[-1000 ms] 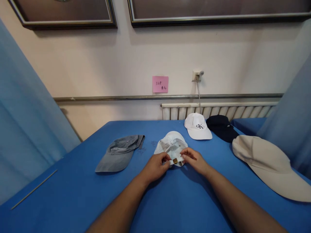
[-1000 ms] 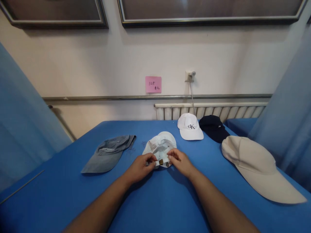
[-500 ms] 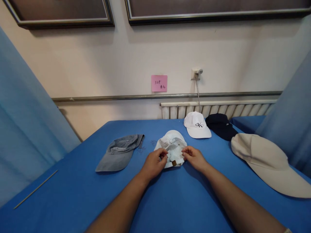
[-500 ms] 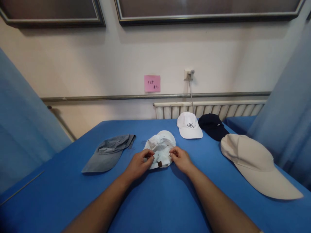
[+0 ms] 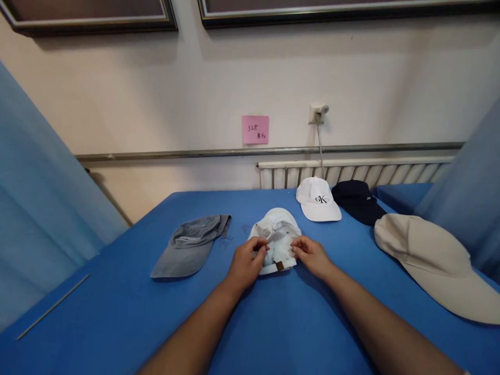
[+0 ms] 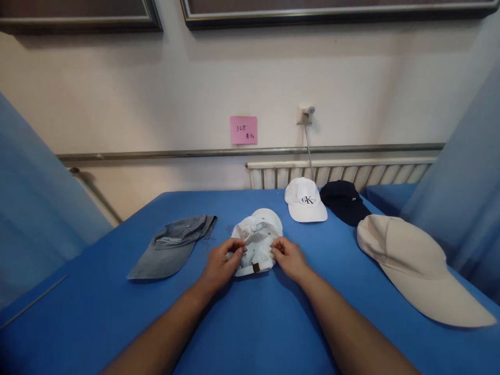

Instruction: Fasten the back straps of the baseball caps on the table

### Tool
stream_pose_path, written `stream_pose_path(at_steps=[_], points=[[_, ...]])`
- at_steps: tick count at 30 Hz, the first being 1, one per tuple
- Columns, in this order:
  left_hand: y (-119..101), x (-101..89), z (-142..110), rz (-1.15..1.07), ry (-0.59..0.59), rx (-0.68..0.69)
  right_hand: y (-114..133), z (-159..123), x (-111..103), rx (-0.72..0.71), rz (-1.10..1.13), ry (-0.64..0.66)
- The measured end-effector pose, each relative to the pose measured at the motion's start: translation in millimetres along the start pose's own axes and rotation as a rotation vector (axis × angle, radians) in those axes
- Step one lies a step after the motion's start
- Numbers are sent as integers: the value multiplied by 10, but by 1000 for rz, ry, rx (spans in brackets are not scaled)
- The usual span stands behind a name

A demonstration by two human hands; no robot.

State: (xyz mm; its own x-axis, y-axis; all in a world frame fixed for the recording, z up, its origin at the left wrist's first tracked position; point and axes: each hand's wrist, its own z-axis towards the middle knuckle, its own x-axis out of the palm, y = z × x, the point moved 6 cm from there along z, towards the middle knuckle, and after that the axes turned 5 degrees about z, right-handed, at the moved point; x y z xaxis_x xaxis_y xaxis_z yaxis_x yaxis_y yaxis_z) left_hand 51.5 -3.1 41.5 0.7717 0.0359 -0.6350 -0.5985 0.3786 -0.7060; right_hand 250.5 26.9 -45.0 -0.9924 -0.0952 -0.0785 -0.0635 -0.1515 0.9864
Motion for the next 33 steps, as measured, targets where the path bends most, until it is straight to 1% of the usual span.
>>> stream_pose_path(at_steps=[6,9,11,13,17,20,21,23,25,29,33], points=[[186,-129,63,-165,-213,-119,-85,-2,8,27,-22,15],[261,-155,89,-225,-255,-148,-112,-9,4,33,-37,5],[261,-143,92,-223,-247,-148,-92,-20,12,22,-24,2],[225,-107,82,-185,-210,-140,-25,-44,32,6,4,14],[152,10,47,-49,-85,-119,213,-133,86,-50,27,58],[205,102,39,76,32,-148,345,-206,139,-79,0,96],[236,117,42,105,52,-164,358,-224,159,-80,-19,110],[293,109,52,127,34,-197,337,-242,193,-66,-45,133],[323,71,63,98,-31,-218,275,-239,210,-34,-46,143],[321,5,74,-35,-134,-236,155,-205,200,20,1,147],[321,-55,84,-62,-196,-266,111,-181,182,29,8,153]])
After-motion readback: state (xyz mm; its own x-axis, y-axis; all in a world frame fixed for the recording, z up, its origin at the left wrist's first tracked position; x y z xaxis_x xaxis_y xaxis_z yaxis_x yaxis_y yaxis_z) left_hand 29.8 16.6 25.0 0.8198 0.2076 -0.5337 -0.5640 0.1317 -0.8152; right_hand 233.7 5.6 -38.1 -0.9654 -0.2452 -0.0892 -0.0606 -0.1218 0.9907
